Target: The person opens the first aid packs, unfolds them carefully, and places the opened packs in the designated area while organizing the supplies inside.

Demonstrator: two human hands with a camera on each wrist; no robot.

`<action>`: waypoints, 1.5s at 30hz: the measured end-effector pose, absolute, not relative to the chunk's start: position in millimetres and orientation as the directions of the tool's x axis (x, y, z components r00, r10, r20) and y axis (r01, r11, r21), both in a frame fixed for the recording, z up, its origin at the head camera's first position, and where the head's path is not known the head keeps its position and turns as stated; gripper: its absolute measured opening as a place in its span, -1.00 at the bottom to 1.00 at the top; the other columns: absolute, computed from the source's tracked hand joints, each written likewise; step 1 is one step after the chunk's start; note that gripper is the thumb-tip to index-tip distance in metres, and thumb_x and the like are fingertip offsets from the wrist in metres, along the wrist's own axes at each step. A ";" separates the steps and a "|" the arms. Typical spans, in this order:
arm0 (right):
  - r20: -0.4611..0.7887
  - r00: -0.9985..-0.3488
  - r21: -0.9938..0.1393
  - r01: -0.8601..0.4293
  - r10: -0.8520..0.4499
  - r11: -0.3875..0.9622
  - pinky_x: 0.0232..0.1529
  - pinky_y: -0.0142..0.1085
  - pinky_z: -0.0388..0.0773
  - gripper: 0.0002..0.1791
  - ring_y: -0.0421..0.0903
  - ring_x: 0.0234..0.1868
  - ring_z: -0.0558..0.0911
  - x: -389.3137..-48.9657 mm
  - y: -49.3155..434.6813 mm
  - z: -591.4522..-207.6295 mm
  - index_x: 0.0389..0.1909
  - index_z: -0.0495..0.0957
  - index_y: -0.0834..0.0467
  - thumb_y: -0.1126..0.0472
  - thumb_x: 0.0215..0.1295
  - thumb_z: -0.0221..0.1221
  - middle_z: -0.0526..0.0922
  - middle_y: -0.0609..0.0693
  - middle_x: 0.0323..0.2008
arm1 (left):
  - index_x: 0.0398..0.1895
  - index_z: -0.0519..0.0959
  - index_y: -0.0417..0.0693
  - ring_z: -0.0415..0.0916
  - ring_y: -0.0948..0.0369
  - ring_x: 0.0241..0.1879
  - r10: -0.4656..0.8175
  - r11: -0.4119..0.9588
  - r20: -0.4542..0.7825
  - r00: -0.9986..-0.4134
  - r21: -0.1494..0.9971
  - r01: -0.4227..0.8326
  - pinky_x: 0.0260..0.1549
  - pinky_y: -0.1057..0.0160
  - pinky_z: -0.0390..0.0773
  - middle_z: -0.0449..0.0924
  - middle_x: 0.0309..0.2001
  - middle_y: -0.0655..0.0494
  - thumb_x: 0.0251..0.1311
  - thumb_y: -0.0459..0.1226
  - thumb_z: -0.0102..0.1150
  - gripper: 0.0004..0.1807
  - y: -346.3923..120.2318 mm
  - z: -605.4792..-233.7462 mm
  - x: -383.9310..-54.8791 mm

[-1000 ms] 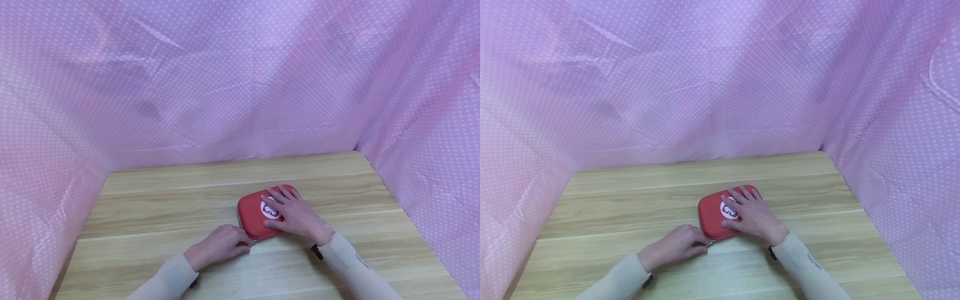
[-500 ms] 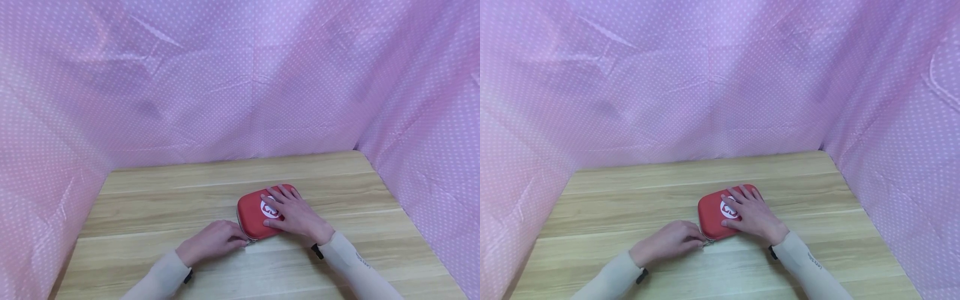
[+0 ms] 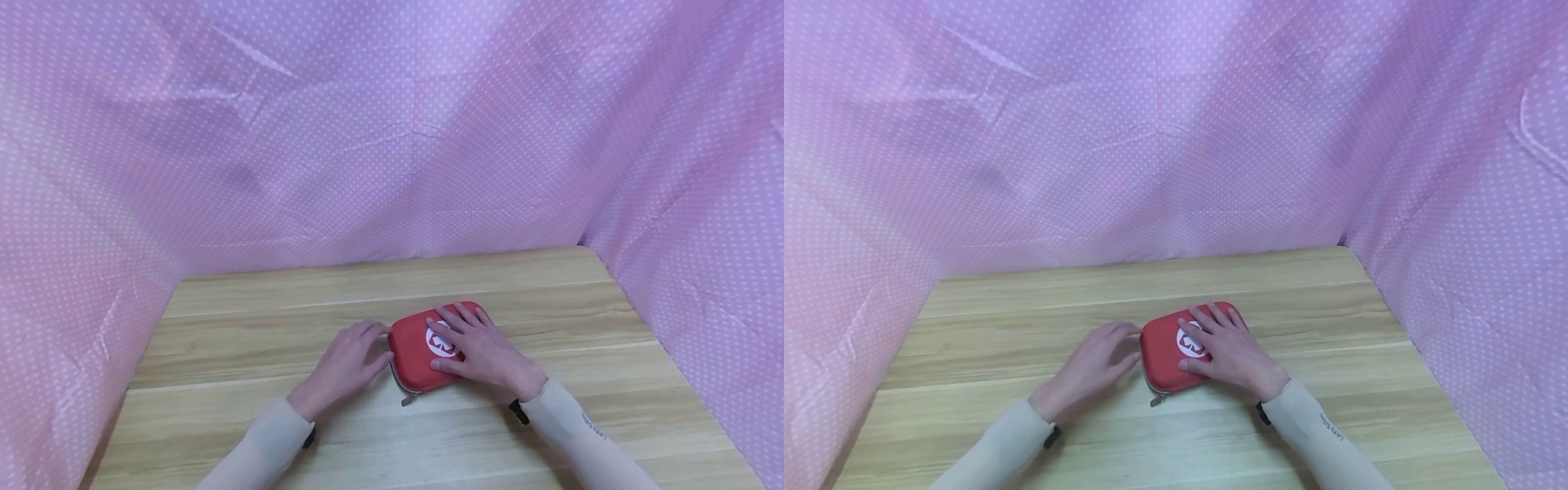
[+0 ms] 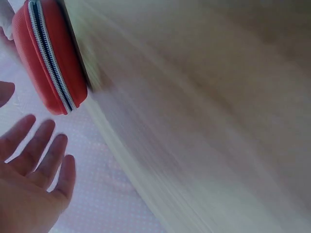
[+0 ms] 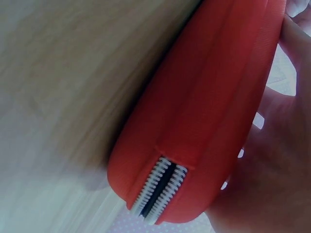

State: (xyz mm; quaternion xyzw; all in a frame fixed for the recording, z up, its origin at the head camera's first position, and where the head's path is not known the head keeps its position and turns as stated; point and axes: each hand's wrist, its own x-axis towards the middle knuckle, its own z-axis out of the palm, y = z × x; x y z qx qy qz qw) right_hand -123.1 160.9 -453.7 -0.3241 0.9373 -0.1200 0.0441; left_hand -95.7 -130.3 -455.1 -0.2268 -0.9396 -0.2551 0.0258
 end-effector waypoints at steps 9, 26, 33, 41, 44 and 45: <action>0.012 -0.780 -0.264 -0.606 -0.625 0.750 0.55 0.29 -0.10 -0.10 0.25 0.61 0.06 -123.1 162.9 -454.8 0.59 0.26 -0.07 -0.42 0.34 0.16 0.19 0.06 0.60 | 0.67 0.08 -0.01 -0.13 -0.02 0.64 0.459 0.792 0.015 -0.888 0.447 0.417 0.51 -0.24 0.07 -0.04 0.67 0.10 0.36 0.22 0.16 -0.03 -120.1 -461.7 -114.1; 0.031 -0.793 -0.293 -0.589 -0.609 0.753 0.54 0.30 -0.09 -0.11 0.31 0.61 -0.01 -118.4 170.0 -456.1 0.58 0.30 -0.05 -0.43 0.36 0.14 0.14 0.07 0.62 | 0.62 0.21 0.09 0.29 -0.01 0.47 0.496 0.770 -0.087 -0.864 0.505 0.391 0.41 -0.11 0.35 0.33 0.52 0.04 0.34 0.28 0.15 -0.10 -108.5 -466.4 -125.8; 0.088 -0.856 -0.308 -0.510 -0.510 0.803 0.43 0.25 0.28 -0.15 0.42 0.55 0.12 -103.6 186.2 -452.1 0.51 0.39 0.10 -0.33 0.36 0.22 0.23 0.16 0.57 | 0.60 0.26 0.02 0.37 0.00 0.43 0.483 0.762 -0.056 -0.874 0.519 0.388 0.36 -0.05 0.43 0.38 0.48 0.05 0.33 0.22 0.22 -0.11 -108.7 -466.9 -123.0; 0.041 -0.910 -0.335 -0.402 -0.413 0.852 0.34 0.26 0.40 -0.12 0.44 0.52 0.16 -88.4 194.7 -452.0 0.54 0.32 0.14 -0.33 0.41 0.17 0.18 0.19 0.59 | 0.58 0.29 0.01 0.40 0.02 0.40 0.436 0.785 -0.053 -0.899 0.511 0.350 0.33 -0.05 0.46 0.43 0.45 0.05 0.30 0.22 0.26 -0.11 -109.3 -464.7 -117.8; 0.028 -0.920 -0.355 -0.376 -0.392 0.856 0.32 0.25 0.42 -0.10 0.41 0.52 0.18 -84.7 192.9 -452.9 0.55 0.30 0.16 -0.33 0.40 0.18 0.17 0.21 0.59 | 0.57 0.31 0.01 0.41 0.01 0.39 0.412 0.794 -0.054 -0.910 0.512 0.328 0.33 -0.06 0.46 0.45 0.43 0.04 0.29 0.21 0.27 -0.12 -107.5 -463.8 -115.7; 0.028 -0.922 -0.357 -0.370 -0.386 0.858 0.32 0.24 0.42 -0.09 0.40 0.52 0.19 -83.9 191.9 -453.1 0.55 0.29 0.18 -0.32 0.40 0.19 0.17 0.22 0.58 | 0.56 0.32 0.01 0.41 -0.01 0.39 0.403 0.795 -0.055 -0.914 0.517 0.319 0.33 -0.08 0.46 0.46 0.43 0.03 0.29 0.21 0.28 -0.12 -106.5 -463.5 -115.1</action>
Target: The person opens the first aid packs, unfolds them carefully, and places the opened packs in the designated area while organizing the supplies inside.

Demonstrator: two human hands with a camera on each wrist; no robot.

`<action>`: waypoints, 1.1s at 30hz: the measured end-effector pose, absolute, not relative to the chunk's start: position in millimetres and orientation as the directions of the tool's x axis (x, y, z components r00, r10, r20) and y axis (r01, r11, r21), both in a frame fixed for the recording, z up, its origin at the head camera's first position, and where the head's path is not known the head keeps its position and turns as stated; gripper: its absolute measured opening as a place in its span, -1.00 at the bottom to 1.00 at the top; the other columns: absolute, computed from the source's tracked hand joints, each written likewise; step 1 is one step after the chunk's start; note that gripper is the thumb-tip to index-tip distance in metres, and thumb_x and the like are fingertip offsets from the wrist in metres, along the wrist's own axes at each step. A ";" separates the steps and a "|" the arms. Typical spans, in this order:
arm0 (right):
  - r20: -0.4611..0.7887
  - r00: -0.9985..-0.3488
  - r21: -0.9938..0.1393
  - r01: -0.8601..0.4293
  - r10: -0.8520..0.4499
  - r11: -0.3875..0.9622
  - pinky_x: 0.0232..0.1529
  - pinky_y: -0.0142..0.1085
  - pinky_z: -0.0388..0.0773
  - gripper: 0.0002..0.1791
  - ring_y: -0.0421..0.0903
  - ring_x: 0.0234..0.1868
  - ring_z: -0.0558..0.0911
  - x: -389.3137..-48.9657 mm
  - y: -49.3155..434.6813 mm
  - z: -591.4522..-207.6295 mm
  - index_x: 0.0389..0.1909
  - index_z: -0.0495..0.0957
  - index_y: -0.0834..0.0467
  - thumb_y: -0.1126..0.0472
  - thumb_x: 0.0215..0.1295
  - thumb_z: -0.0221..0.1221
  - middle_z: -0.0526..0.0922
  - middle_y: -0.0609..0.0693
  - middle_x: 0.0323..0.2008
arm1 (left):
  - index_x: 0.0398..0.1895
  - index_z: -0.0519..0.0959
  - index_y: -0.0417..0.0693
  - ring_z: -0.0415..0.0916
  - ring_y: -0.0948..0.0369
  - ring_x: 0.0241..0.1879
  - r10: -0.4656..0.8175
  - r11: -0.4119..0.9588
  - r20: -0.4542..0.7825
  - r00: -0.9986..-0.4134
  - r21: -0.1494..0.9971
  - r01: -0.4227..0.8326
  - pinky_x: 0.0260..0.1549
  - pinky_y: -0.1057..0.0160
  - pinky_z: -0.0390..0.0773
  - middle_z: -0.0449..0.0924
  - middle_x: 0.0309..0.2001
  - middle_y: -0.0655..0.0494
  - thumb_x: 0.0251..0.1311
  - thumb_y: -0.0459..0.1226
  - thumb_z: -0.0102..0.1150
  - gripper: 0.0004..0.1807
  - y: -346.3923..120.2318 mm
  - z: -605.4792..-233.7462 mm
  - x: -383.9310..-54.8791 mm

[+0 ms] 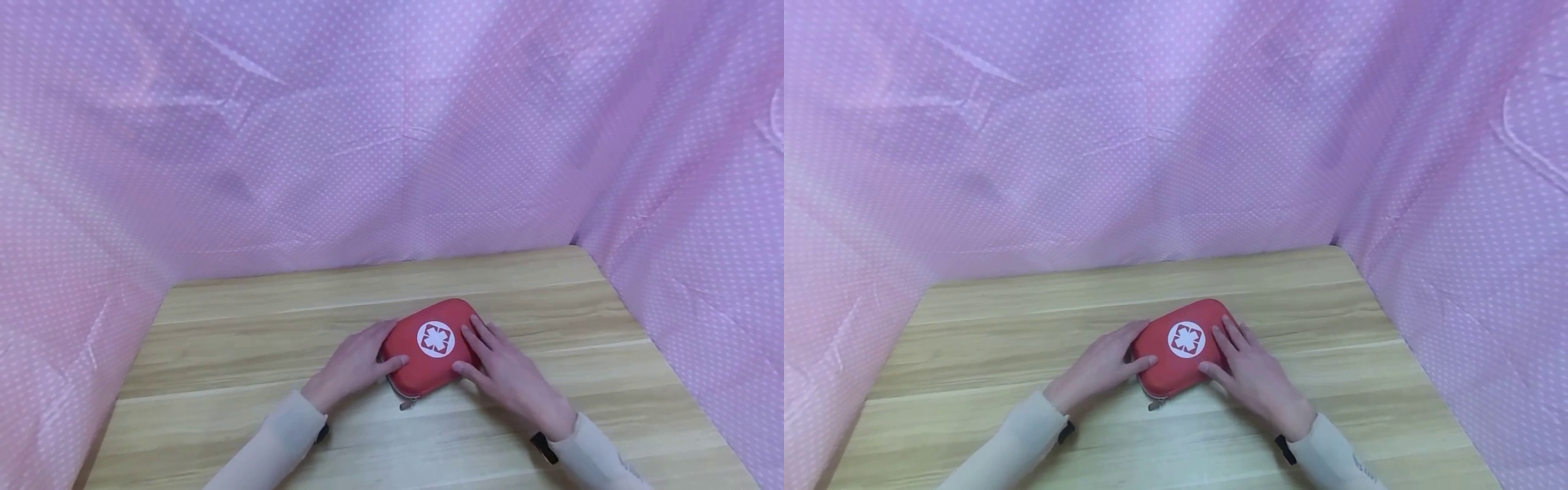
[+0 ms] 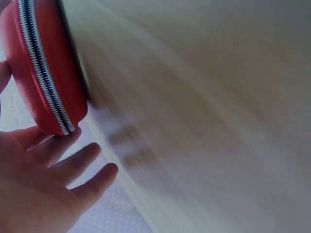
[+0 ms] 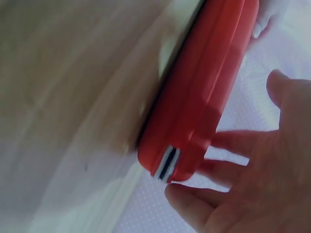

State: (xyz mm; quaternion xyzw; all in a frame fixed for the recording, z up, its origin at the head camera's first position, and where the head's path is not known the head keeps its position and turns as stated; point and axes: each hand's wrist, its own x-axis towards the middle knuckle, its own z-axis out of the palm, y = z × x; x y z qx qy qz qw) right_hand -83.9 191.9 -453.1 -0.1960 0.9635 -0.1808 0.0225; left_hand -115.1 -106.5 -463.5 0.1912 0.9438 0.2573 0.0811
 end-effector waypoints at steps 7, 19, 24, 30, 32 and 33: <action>0.081 -0.921 -0.334 -0.385 -0.381 0.861 0.38 0.18 0.38 -0.03 0.40 0.51 0.21 -85.0 178.2 -455.2 0.48 0.33 0.34 -0.33 0.36 0.22 0.20 0.35 0.54 | 0.51 0.40 -0.03 0.48 -0.02 0.31 0.342 0.794 -0.072 -0.937 0.556 0.247 0.25 -0.09 0.53 0.54 0.34 0.00 0.28 0.18 0.30 -0.17 -105.6 -461.6 -106.6; 0.028 -0.957 -0.308 -0.284 -0.290 0.908 0.22 0.32 0.48 0.02 0.54 0.44 0.24 -93.0 162.2 -450.1 0.51 0.33 0.27 -0.35 0.25 0.31 0.19 0.44 0.51 | 0.36 0.57 -0.06 0.61 0.08 0.07 0.298 0.770 -0.058 -0.953 0.604 0.204 0.09 -0.01 0.62 0.69 0.13 0.05 0.28 0.03 0.38 -0.35 -113.1 -460.5 -92.1; 0.033 -0.945 -0.382 -0.312 -0.324 0.870 0.37 0.30 0.33 0.00 0.43 0.47 0.26 -99.7 161.0 -450.4 0.51 0.31 0.29 -0.26 0.25 0.37 0.20 0.39 0.53 | 0.31 0.60 -0.07 0.61 0.05 0.09 0.275 0.767 -0.028 -0.961 0.609 0.202 0.11 -0.05 0.61 0.69 0.12 0.04 0.27 0.00 0.40 -0.39 -113.5 -462.2 -86.2; 0.018 -0.922 -0.474 -0.349 -0.387 0.808 0.37 0.33 0.31 -0.06 0.31 0.55 0.17 -109.4 161.0 -450.7 0.53 0.29 0.27 -0.18 0.31 0.36 0.14 0.31 0.58 | 0.31 0.60 -0.04 0.58 0.02 0.18 0.241 0.758 -0.025 -0.970 0.629 0.172 0.18 -0.10 0.57 0.68 0.16 0.05 0.29 0.02 0.38 -0.41 -113.8 -460.3 -78.5; 0.008 -0.914 -0.493 -0.357 -0.406 0.794 0.36 0.33 0.31 -0.07 0.29 0.57 0.13 -112.8 161.3 -450.8 0.54 0.28 0.24 -0.19 0.33 0.34 0.11 0.27 0.60 | 0.34 0.58 -0.05 0.58 0.04 0.17 0.229 0.749 -0.031 -0.973 0.643 0.156 0.18 -0.10 0.57 0.68 0.15 0.06 0.28 0.01 0.38 -0.38 -114.2 -460.2 -76.6; 0.002 -0.909 -0.499 -0.362 -0.416 0.787 0.37 0.34 0.31 -0.07 0.28 0.58 0.11 -114.5 161.2 -450.9 0.55 0.27 0.22 -0.20 0.34 0.33 0.09 0.24 0.61 | 0.35 0.56 -0.07 0.58 0.04 0.16 0.226 0.745 -0.030 -0.974 0.649 0.153 0.17 -0.10 0.57 0.68 0.13 0.06 0.28 0.00 0.39 -0.37 -114.4 -460.2 -75.8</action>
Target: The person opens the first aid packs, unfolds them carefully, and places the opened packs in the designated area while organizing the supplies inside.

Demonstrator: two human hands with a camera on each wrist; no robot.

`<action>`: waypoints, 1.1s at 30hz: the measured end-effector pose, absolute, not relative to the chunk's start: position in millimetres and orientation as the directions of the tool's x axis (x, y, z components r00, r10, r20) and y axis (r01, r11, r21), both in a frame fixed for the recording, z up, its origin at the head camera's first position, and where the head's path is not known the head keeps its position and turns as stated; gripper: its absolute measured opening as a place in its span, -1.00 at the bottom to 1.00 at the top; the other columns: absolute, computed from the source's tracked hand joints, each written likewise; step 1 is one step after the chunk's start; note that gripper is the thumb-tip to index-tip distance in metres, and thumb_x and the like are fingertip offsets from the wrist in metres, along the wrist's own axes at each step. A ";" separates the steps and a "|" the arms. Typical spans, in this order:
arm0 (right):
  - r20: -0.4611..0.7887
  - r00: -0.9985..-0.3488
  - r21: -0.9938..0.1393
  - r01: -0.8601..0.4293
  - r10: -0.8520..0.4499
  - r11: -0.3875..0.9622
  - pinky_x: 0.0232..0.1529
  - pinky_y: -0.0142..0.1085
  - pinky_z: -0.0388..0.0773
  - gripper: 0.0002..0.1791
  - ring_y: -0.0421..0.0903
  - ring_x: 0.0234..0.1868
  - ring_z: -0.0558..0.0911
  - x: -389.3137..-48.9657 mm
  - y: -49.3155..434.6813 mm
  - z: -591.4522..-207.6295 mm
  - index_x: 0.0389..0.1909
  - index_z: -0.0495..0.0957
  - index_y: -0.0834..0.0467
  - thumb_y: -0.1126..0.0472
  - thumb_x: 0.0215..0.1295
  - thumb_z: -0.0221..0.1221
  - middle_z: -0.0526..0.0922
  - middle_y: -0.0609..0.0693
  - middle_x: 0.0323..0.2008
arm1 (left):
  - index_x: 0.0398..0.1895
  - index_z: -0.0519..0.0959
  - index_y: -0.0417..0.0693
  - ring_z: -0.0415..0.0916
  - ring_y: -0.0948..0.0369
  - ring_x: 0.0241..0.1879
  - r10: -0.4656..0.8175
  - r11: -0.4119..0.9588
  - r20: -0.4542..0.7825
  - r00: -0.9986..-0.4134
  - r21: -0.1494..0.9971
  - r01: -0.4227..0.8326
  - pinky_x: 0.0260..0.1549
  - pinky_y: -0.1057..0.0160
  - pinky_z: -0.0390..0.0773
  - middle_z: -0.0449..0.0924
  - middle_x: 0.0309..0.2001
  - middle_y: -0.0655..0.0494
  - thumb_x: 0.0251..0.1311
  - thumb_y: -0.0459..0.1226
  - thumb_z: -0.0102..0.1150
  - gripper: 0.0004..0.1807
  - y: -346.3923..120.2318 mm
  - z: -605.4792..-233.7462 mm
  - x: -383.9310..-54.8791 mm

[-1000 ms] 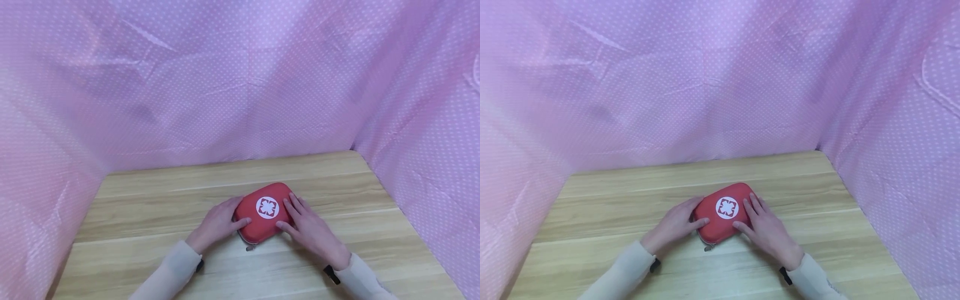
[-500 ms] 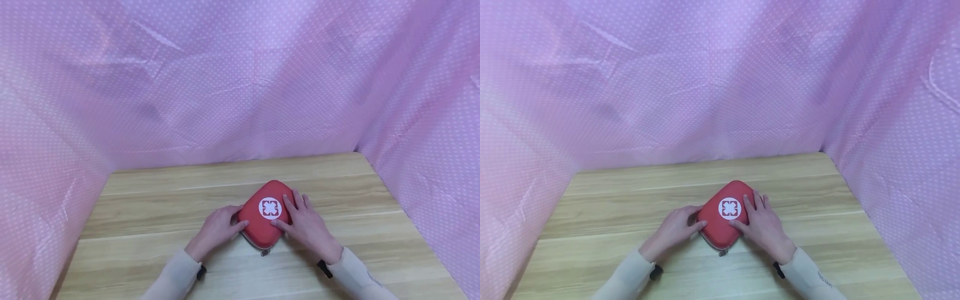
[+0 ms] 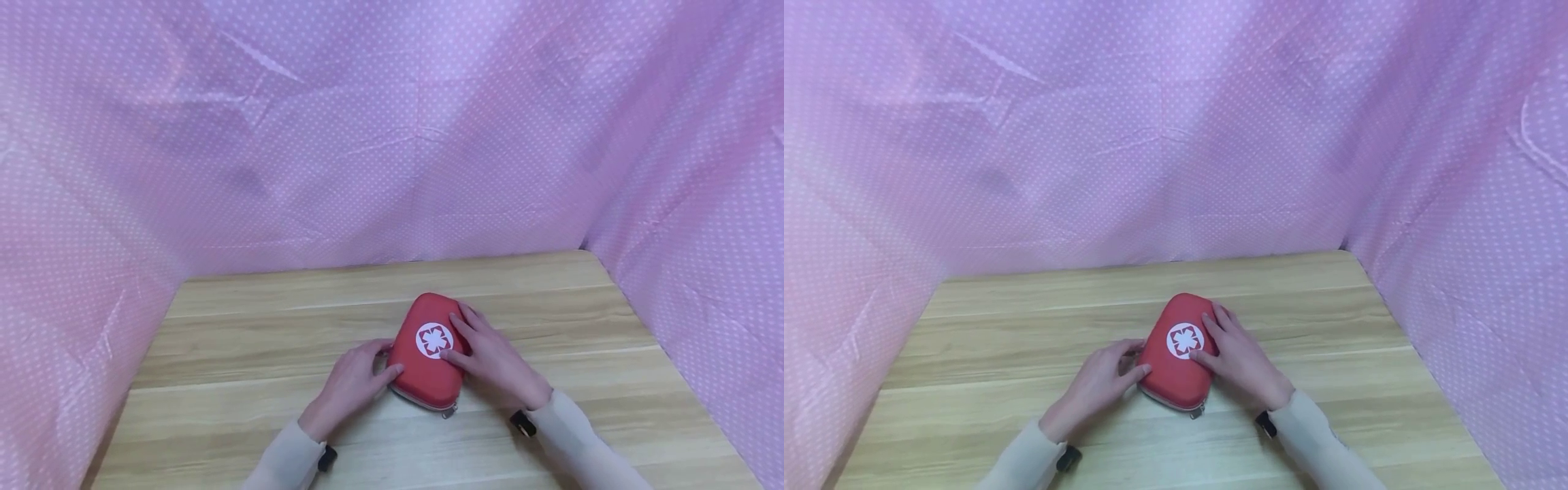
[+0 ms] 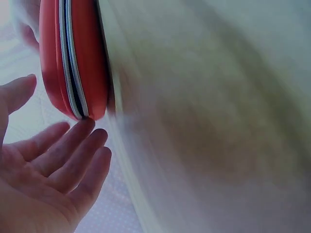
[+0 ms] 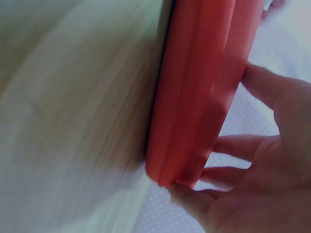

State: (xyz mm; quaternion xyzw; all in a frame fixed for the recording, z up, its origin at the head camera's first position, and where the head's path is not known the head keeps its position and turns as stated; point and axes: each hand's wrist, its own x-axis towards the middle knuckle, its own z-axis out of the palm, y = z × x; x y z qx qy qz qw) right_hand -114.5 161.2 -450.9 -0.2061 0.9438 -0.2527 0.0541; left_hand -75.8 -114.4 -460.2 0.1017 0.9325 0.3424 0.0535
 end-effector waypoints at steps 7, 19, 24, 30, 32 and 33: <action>0.000 -0.870 -0.537 -0.416 -0.493 0.734 0.39 0.28 0.31 -0.08 0.36 0.58 0.06 -128.4 161.1 -453.4 0.57 0.25 0.17 -0.19 0.35 0.32 0.06 0.24 0.62 | 0.39 0.53 -0.06 0.55 0.04 0.17 0.214 0.745 -0.058 -0.975 0.656 0.124 0.19 -0.13 0.55 0.64 0.16 0.05 0.21 0.01 0.44 -0.28 -117.2 -460.6 -71.5; -0.033 -0.811 -0.617 -0.443 -0.584 0.650 0.44 0.26 0.25 -0.14 0.34 0.61 -0.02 -151.2 158.4 -453.2 0.55 0.30 0.15 -0.11 0.35 0.35 0.02 0.18 0.64 | 0.28 0.63 -0.12 0.56 0.04 0.11 0.275 0.765 -0.024 -0.961 0.611 0.204 0.11 -0.09 0.58 0.61 0.12 0.04 0.15 0.04 0.49 -0.31 -123.1 -461.9 -67.3; -0.041 -0.796 -0.649 -0.438 -0.603 0.622 0.45 0.25 0.25 -0.14 0.31 0.62 -0.05 -157.5 155.8 -451.9 0.57 0.27 0.13 -0.09 0.36 0.34 0.01 0.15 0.65 | 0.23 0.66 -0.10 0.58 0.07 0.11 0.294 0.754 0.008 -0.956 0.613 0.237 0.11 -0.04 0.60 0.63 0.11 0.09 0.15 0.05 0.49 -0.36 -123.5 -463.4 -65.7; -0.048 -0.782 -0.655 -0.445 -0.621 0.611 0.47 0.28 0.19 -0.16 0.30 0.63 -0.08 -164.1 152.7 -453.4 0.57 0.26 0.13 -0.07 0.38 0.33 0.01 0.13 0.65 | 0.19 0.67 -0.12 0.59 0.08 0.09 0.306 0.749 0.014 -0.952 0.614 0.250 0.09 -0.04 0.60 0.65 0.09 0.07 0.15 0.03 0.49 -0.38 -122.1 -462.2 -64.8; -0.050 -0.779 -0.658 -0.445 -0.626 0.607 0.48 0.28 0.17 -0.16 0.29 0.63 -0.09 -165.4 152.4 -453.2 0.57 0.27 0.13 -0.06 0.38 0.33 0.01 0.12 0.65 | 0.19 0.67 -0.13 0.59 0.08 0.10 0.304 0.750 0.010 -0.953 0.614 0.245 0.10 -0.05 0.60 0.65 0.09 0.07 0.15 0.03 0.49 -0.38 -121.7 -461.3 -64.5; -0.048 -0.777 -0.661 -0.447 -0.628 0.603 0.48 0.27 0.16 -0.17 0.30 0.63 -0.08 -166.0 152.5 -453.6 0.57 0.27 0.14 -0.05 0.38 0.33 0.01 0.12 0.65 | 0.19 0.67 -0.13 0.58 0.07 0.10 0.303 0.750 0.008 -0.953 0.615 0.243 0.09 -0.05 0.60 0.65 0.09 0.06 0.15 0.02 0.49 -0.38 -121.6 -461.1 -64.2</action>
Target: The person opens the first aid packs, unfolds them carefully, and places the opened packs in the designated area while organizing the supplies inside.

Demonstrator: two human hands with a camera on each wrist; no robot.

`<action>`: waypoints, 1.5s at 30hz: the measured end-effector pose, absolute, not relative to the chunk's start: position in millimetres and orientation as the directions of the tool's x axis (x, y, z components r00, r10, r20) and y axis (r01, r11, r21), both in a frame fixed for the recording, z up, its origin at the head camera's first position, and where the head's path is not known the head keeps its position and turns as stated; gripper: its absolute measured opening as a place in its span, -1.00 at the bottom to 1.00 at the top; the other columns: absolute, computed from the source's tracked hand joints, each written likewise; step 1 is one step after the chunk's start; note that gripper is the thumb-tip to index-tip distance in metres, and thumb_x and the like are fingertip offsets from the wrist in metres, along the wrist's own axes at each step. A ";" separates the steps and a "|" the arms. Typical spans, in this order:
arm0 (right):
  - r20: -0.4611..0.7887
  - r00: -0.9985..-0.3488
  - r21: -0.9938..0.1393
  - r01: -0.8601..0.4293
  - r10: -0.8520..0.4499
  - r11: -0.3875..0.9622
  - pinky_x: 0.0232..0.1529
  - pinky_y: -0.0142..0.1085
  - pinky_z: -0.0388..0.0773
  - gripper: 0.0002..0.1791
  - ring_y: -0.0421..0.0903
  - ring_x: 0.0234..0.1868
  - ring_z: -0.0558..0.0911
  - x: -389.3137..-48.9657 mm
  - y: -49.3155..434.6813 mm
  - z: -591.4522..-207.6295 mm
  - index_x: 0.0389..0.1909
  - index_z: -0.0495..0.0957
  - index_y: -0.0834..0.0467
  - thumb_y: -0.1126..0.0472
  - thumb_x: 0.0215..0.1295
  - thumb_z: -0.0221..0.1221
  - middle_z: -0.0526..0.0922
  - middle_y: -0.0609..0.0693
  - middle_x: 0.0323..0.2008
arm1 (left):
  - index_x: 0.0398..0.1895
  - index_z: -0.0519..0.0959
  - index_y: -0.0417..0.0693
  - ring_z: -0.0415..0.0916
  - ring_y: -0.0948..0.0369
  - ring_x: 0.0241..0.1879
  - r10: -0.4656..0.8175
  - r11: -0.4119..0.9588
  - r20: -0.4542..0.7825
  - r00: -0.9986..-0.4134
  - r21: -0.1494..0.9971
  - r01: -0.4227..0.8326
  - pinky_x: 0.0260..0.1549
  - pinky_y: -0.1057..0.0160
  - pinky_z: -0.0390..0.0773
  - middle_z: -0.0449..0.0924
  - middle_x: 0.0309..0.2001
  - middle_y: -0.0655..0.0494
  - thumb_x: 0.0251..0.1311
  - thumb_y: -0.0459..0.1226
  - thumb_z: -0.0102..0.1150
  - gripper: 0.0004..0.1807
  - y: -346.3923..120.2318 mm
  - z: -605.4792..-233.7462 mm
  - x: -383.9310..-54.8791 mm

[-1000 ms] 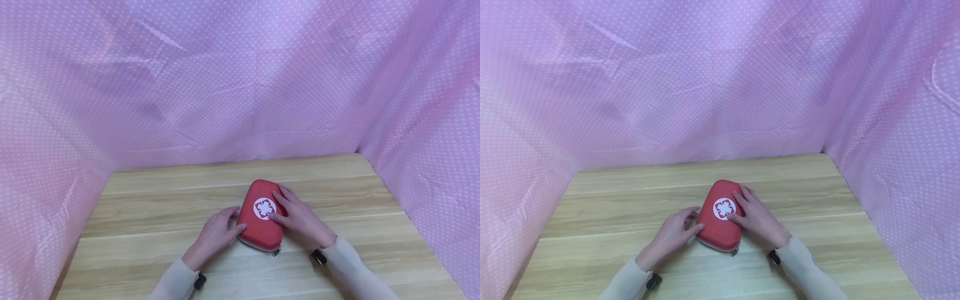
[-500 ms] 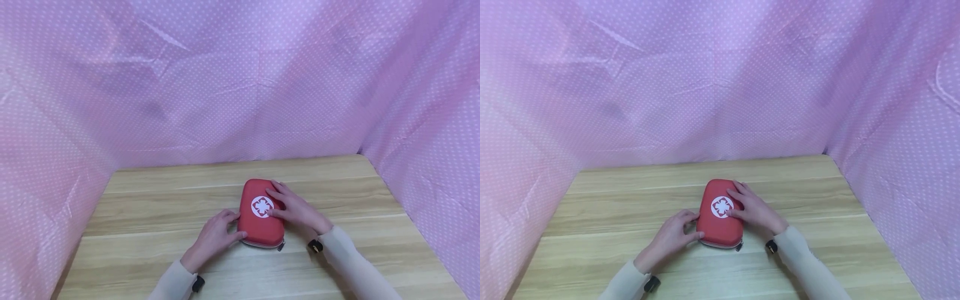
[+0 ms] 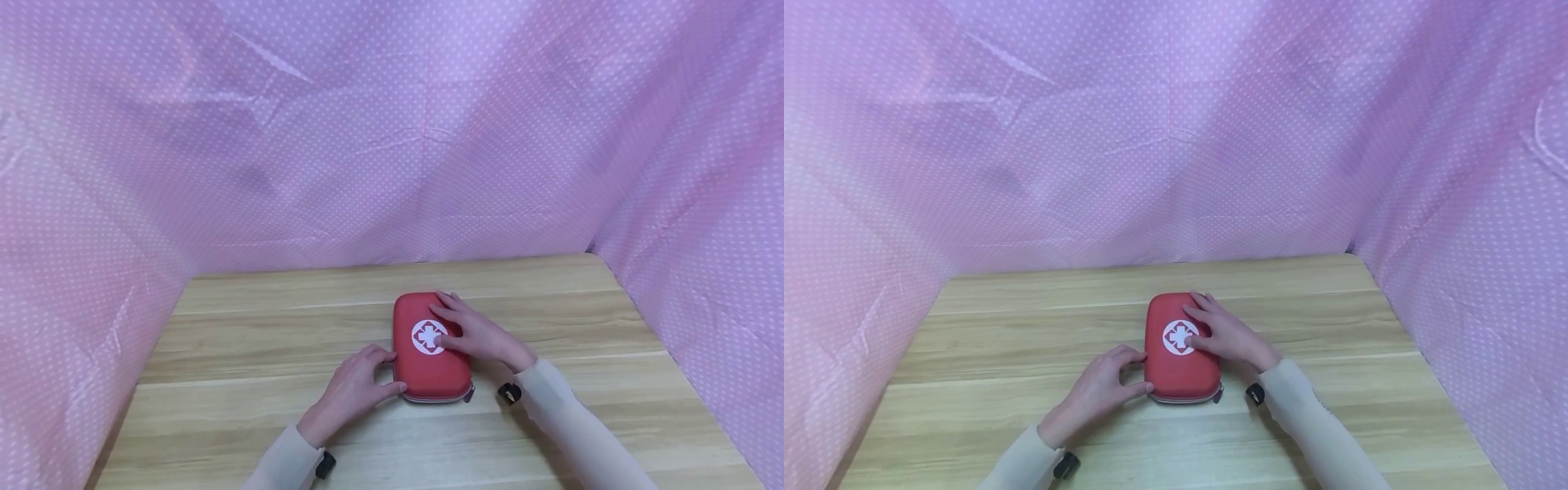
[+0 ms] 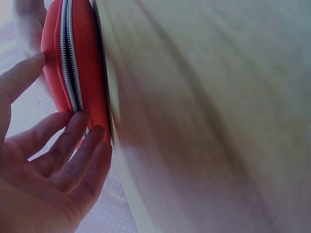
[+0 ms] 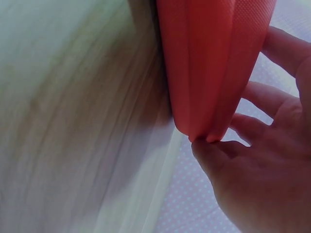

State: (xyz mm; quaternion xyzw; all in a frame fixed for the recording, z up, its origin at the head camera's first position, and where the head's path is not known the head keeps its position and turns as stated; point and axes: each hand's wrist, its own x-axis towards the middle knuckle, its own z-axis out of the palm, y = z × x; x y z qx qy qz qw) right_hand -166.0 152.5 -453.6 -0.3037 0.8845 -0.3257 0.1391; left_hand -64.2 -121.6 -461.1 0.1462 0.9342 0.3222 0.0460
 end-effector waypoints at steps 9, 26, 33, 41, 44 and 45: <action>0.001 -0.778 -0.633 -0.487 -0.628 0.602 0.48 0.29 0.13 -0.20 0.34 0.61 -0.04 -160.3 156.4 -454.8 0.55 0.29 0.18 -0.04 0.41 0.30 0.05 0.16 0.64 | 0.25 0.63 -0.04 0.56 0.07 0.18 0.275 0.734 -0.007 -0.962 0.648 0.205 0.18 -0.06 0.57 0.64 0.16 0.09 0.26 0.08 0.38 -0.41 -120.4 -463.5 -66.9; 0.108 -0.825 -0.435 -0.541 -0.555 0.720 0.47 0.25 0.21 -0.07 0.33 0.59 0.07 -118.3 160.4 -456.1 0.53 0.35 0.13 -0.30 0.28 0.30 0.15 0.14 0.61 | 0.53 0.34 -0.16 0.30 -0.09 0.45 0.234 0.705 -0.103 -0.967 0.703 0.096 0.35 -0.21 0.40 0.33 0.49 -0.07 0.32 0.21 0.22 -0.11 -114.9 -469.5 -93.7; 0.081 -0.834 -0.454 -0.518 -0.546 0.725 0.48 0.27 0.16 -0.09 0.30 0.61 0.04 -112.5 162.4 -459.0 0.55 0.33 0.08 -0.33 0.32 0.25 0.13 0.12 0.62 | 0.55 0.32 -0.14 0.27 -0.11 0.47 0.246 0.656 -0.098 -0.964 0.749 0.091 0.35 -0.24 0.38 0.30 0.51 -0.08 0.34 0.20 0.21 -0.12 -115.3 -469.8 -95.3; 0.056 -0.847 -0.481 -0.487 -0.529 0.729 0.47 0.26 0.19 -0.06 0.27 0.61 0.06 -107.7 163.8 -458.2 0.58 0.29 0.04 -0.40 0.32 0.20 0.11 0.06 0.63 | 0.57 0.32 -0.02 0.14 -0.07 0.55 0.252 0.524 -0.082 -0.964 0.849 0.064 0.42 -0.21 0.30 0.20 0.58 0.01 0.42 0.21 0.10 -0.20 -117.2 -465.2 -97.3; 0.071 -0.850 -0.495 -0.485 -0.522 0.721 0.47 0.26 0.21 -0.06 0.26 0.61 0.07 -104.1 163.3 -454.1 0.57 0.29 0.02 -0.39 0.30 0.23 0.12 0.04 0.63 | 0.58 0.29 -0.02 0.10 -0.03 0.57 0.267 0.474 -0.050 -0.963 0.877 0.086 0.45 -0.17 0.26 0.16 0.60 0.02 0.50 0.15 0.02 -0.27 -116.9 -462.5 -97.7; 0.080 -0.849 -0.498 -0.488 -0.522 0.717 0.46 0.26 0.22 -0.06 0.25 0.60 0.07 -102.5 163.0 -452.6 0.57 0.30 0.02 -0.38 0.29 0.24 0.13 0.03 0.63 | 0.58 0.29 -0.03 0.08 -0.02 0.58 0.273 0.454 -0.032 -0.961 0.885 0.099 0.46 -0.17 0.23 0.15 0.61 0.02 0.54 0.13 -0.02 -0.30 -116.7 -461.8 -98.1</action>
